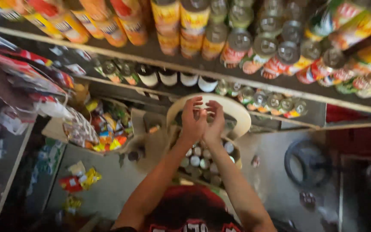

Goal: Stocking canned goods onto retail shelves from a box.

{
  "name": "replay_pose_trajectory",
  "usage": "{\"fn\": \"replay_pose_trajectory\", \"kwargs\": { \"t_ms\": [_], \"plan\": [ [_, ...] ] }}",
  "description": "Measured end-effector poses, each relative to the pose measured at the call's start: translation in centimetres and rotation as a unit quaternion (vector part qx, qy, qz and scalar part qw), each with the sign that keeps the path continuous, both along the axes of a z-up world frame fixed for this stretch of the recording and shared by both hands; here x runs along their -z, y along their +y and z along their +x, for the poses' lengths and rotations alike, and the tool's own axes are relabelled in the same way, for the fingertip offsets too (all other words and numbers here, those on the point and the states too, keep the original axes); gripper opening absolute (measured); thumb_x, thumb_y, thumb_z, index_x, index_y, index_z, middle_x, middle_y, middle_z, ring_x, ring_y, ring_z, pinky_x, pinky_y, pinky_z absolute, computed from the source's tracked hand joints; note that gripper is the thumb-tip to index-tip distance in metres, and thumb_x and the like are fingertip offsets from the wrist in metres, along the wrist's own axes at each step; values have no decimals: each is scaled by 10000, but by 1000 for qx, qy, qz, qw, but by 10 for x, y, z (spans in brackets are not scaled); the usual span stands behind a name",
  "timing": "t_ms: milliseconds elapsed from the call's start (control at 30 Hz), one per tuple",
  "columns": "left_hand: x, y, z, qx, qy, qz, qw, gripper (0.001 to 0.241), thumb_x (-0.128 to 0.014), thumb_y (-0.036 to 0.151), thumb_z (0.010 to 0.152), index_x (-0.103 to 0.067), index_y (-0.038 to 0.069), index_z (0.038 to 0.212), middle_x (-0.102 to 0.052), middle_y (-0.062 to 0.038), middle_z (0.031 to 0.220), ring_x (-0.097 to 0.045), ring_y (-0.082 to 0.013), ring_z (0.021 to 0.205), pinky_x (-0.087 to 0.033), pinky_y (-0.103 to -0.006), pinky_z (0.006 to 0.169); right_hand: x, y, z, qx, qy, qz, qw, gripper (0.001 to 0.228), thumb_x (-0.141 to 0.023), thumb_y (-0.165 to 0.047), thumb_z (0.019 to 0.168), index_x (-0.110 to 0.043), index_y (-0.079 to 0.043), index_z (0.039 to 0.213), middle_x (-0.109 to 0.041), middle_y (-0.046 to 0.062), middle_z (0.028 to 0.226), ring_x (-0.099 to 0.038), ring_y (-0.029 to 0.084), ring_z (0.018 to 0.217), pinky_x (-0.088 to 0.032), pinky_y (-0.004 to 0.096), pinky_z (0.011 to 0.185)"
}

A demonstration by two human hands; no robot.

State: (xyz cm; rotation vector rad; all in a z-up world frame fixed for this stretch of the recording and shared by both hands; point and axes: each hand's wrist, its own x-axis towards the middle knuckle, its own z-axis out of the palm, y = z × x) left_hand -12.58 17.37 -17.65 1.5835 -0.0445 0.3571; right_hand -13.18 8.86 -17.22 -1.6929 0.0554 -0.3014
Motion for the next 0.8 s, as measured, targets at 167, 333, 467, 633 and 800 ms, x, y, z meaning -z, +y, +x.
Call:
{"fn": "replay_pose_trajectory", "kwargs": {
  "t_ms": [167,333,467,633,800],
  "plan": [
    [-118,33,42,-36,-142,-2,989,425,-613,98,966,-533,26,1377,-594,-141,1296,-607,-246,1180,-513,-394,986,-100,27,56,36,-213,-84,973,515,-708,-48,915,-523,-54,1396,-594,107,1291,-627,211,1134,-521,336,904],
    [-177,46,86,-120,-299,75,944,441,-611,29,961,-533,4,1394,-591,-177,1346,-577,-303,1279,-447,-431,1125,-184,39,93,42,-303,-181,935,627,-734,-70,888,-471,-62,1458,-514,184,1436,-546,324,1254,-468,394,1024],
    [-205,52,102,-50,-249,-27,967,506,-623,92,955,-513,17,1444,-635,-125,1215,-632,-254,1072,-529,-377,973,-223,46,110,71,-369,-229,898,656,-693,-42,864,-472,-36,1482,-460,211,1465,-475,408,1368,-399,466,1160],
    [-223,57,105,-126,-342,92,927,604,-654,60,901,-496,19,1482,-605,-144,1178,-580,-301,1108,-468,-423,1021,-231,47,136,32,-320,-300,898,461,-681,-80,870,-611,-72,1326,-593,202,1371,-585,396,1283,-487,442,1087],
    [-208,56,119,-110,-314,74,940,608,-666,65,887,-511,22,1473,-615,-145,1150,-585,-297,1067,-480,-413,972,-230,48,141,32,-321,-280,904,383,-715,-101,820,-583,-37,1174,-640,221,1192,-644,411,1104,-531,445,919]
  ]
}}
